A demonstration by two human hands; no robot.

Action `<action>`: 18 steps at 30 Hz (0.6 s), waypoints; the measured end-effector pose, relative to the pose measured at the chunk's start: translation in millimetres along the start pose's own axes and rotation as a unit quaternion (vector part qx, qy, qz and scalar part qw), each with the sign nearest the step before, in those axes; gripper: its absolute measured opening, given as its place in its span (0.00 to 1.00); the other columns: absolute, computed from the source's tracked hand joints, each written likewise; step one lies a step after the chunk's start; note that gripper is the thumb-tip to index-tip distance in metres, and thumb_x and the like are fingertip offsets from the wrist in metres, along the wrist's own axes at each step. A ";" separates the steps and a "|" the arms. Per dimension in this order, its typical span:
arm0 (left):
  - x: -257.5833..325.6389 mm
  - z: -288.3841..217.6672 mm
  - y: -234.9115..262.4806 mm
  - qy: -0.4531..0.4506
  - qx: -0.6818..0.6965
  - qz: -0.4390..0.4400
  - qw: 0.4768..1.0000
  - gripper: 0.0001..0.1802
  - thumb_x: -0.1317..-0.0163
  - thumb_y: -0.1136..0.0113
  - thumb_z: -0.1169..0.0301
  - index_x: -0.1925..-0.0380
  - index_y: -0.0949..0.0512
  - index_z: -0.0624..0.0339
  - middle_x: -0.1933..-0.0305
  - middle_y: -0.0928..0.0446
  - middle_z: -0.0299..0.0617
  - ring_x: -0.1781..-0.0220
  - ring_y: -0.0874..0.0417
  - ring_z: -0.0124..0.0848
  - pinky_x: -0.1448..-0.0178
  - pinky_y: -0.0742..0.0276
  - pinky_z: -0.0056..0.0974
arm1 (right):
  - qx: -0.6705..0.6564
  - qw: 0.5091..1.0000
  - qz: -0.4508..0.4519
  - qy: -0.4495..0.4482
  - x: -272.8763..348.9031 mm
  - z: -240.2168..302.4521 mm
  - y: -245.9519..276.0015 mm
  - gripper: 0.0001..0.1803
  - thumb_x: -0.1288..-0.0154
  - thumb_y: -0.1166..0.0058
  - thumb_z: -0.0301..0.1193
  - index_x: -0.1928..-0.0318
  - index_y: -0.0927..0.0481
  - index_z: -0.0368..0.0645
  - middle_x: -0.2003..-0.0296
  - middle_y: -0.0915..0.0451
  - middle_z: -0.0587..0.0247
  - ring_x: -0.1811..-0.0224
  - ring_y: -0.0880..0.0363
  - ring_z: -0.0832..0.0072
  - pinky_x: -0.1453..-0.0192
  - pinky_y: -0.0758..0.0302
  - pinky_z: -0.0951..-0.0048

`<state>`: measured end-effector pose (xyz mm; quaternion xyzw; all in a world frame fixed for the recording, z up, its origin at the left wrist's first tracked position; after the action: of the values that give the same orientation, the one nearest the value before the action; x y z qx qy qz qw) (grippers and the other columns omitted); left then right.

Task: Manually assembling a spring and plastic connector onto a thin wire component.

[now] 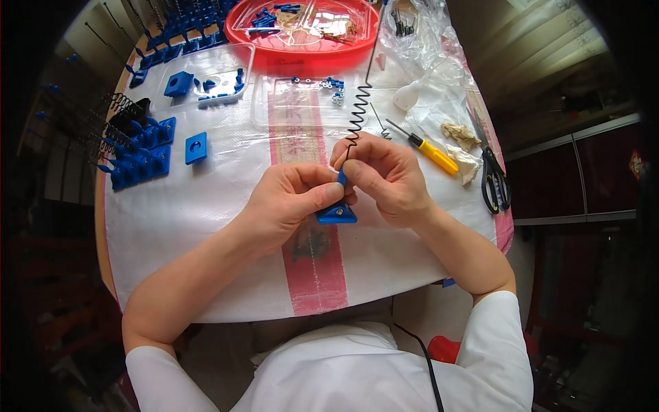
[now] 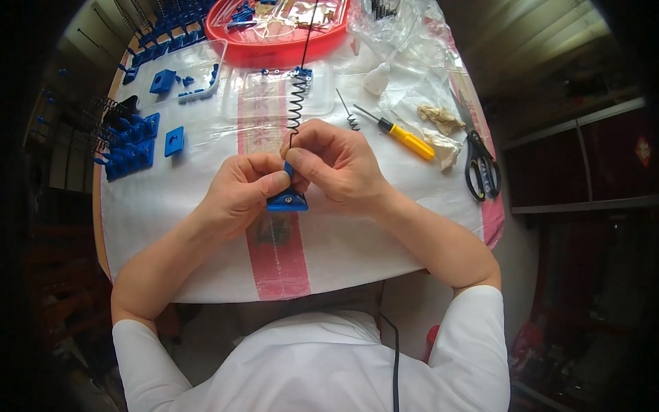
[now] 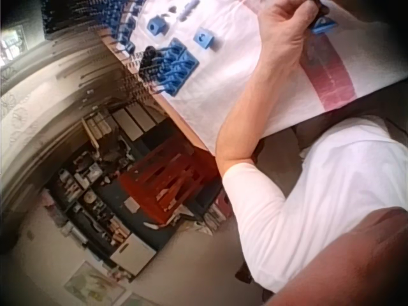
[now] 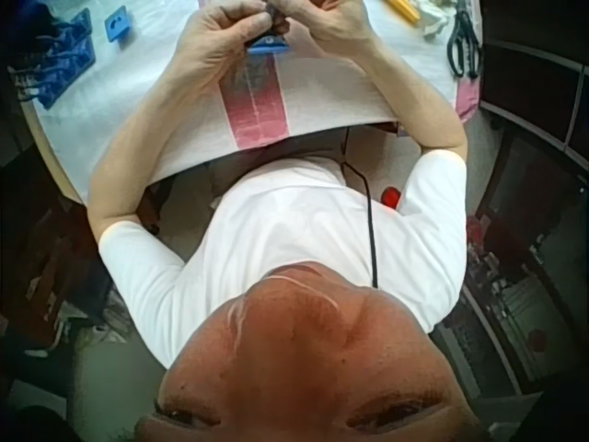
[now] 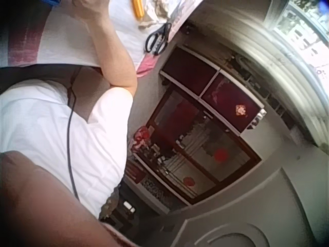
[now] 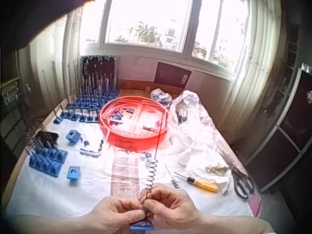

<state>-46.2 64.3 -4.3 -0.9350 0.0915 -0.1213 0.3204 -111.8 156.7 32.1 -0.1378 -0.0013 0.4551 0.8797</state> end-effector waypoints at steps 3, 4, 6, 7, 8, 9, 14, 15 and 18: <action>2.2 -10.0 -3.7 -0.014 -0.070 -0.016 0.997 0.11 0.33 0.39 0.72 0.55 0.20 0.68 0.58 0.18 0.41 0.58 0.17 0.25 0.50 0.21 0.30 | 0.026 0.998 0.003 0.058 -0.7 5.9 1.2 0.04 0.30 0.46 0.23 0.59 0.22 0.34 0.60 0.25 0.65 0.64 0.23 0.83 0.62 0.23 0.80; 2.3 -13.6 -5.8 -0.023 -0.097 -0.022 0.995 0.10 0.33 0.40 0.73 0.55 0.19 0.68 0.58 0.18 0.40 0.58 0.18 0.24 0.50 0.22 0.29 | 0.045 0.996 0.003 0.072 0.1 9.9 1.6 0.04 0.31 0.46 0.23 0.59 0.22 0.34 0.59 0.25 0.64 0.63 0.22 0.82 0.61 0.23 0.80; 2.2 -19.2 -9.1 -0.055 -0.141 -0.024 0.988 0.10 0.34 0.39 0.74 0.56 0.19 0.67 0.60 0.19 0.38 0.60 0.19 0.23 0.52 0.23 0.28 | 0.088 0.990 0.006 0.106 1.3 17.5 2.7 0.05 0.32 0.45 0.21 0.58 0.20 0.33 0.57 0.25 0.63 0.57 0.23 0.81 0.53 0.23 0.78; 2.7 -21.7 -9.8 -0.071 -0.162 -0.024 0.984 0.09 0.35 0.38 0.74 0.57 0.18 0.66 0.60 0.19 0.37 0.61 0.20 0.22 0.53 0.23 0.28 | 0.086 0.990 0.005 0.110 1.6 18.9 2.2 0.05 0.32 0.45 0.21 0.58 0.20 0.33 0.57 0.25 0.63 0.57 0.23 0.80 0.52 0.24 0.78; 4.5 -27.0 -10.6 -0.100 -0.230 -0.026 0.968 0.09 0.35 0.38 0.74 0.57 0.18 0.66 0.60 0.20 0.36 0.60 0.21 0.22 0.52 0.24 0.28 | 0.083 0.990 0.004 0.114 1.9 20.6 1.1 0.05 0.33 0.45 0.21 0.58 0.20 0.33 0.57 0.25 0.63 0.56 0.23 0.80 0.51 0.24 0.77; 6.6 -32.1 -12.3 -0.127 -0.297 -0.027 0.946 0.09 0.36 0.37 0.75 0.57 0.18 0.65 0.59 0.21 0.35 0.58 0.21 0.21 0.52 0.25 0.28 | 0.081 0.990 0.003 0.117 2.3 22.2 0.4 0.05 0.33 0.44 0.20 0.58 0.20 0.33 0.57 0.25 0.62 0.55 0.23 0.80 0.50 0.24 0.77; 10.5 -43.0 -20.0 -0.157 -0.388 -0.044 0.907 0.08 0.37 0.36 0.77 0.59 0.18 0.64 0.60 0.23 0.34 0.59 0.23 0.21 0.54 0.26 0.29 | 0.138 0.980 -0.003 0.144 4.0 29.4 -0.5 0.07 0.34 0.42 0.21 0.56 0.19 0.33 0.57 0.22 0.60 0.58 0.22 0.80 0.52 0.23 0.78; 11.3 -45.5 -19.9 -0.159 -0.386 -0.053 0.907 0.07 0.38 0.36 0.77 0.60 0.18 0.64 0.61 0.23 0.35 0.61 0.23 0.21 0.55 0.26 0.30 | 0.132 0.979 -0.011 0.152 3.6 32.1 -2.4 0.08 0.34 0.42 0.22 0.55 0.19 0.33 0.57 0.21 0.61 0.59 0.22 0.81 0.53 0.23 0.78; 16.2 -58.6 -14.1 -0.185 -0.405 -0.084 0.891 0.06 0.39 0.36 0.77 0.61 0.18 0.65 0.63 0.21 0.35 0.63 0.22 0.22 0.56 0.25 0.30 | 0.100 0.987 -0.057 0.114 3.0 36.6 3.5 0.10 0.32 0.43 0.24 0.53 0.19 0.35 0.61 0.19 0.65 0.61 0.22 0.83 0.55 0.24 0.81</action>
<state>-46.2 37.4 52.0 -0.9934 -0.0067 0.0752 -0.0868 -117.5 169.8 66.1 -0.1002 0.1369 0.3835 0.9078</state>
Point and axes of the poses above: each hand's wrist, its own x-axis away from the middle knuckle, its own y-axis out of the back of the hand, z = x × y, the point moved 8 cm from there along -x, towards the middle knuckle
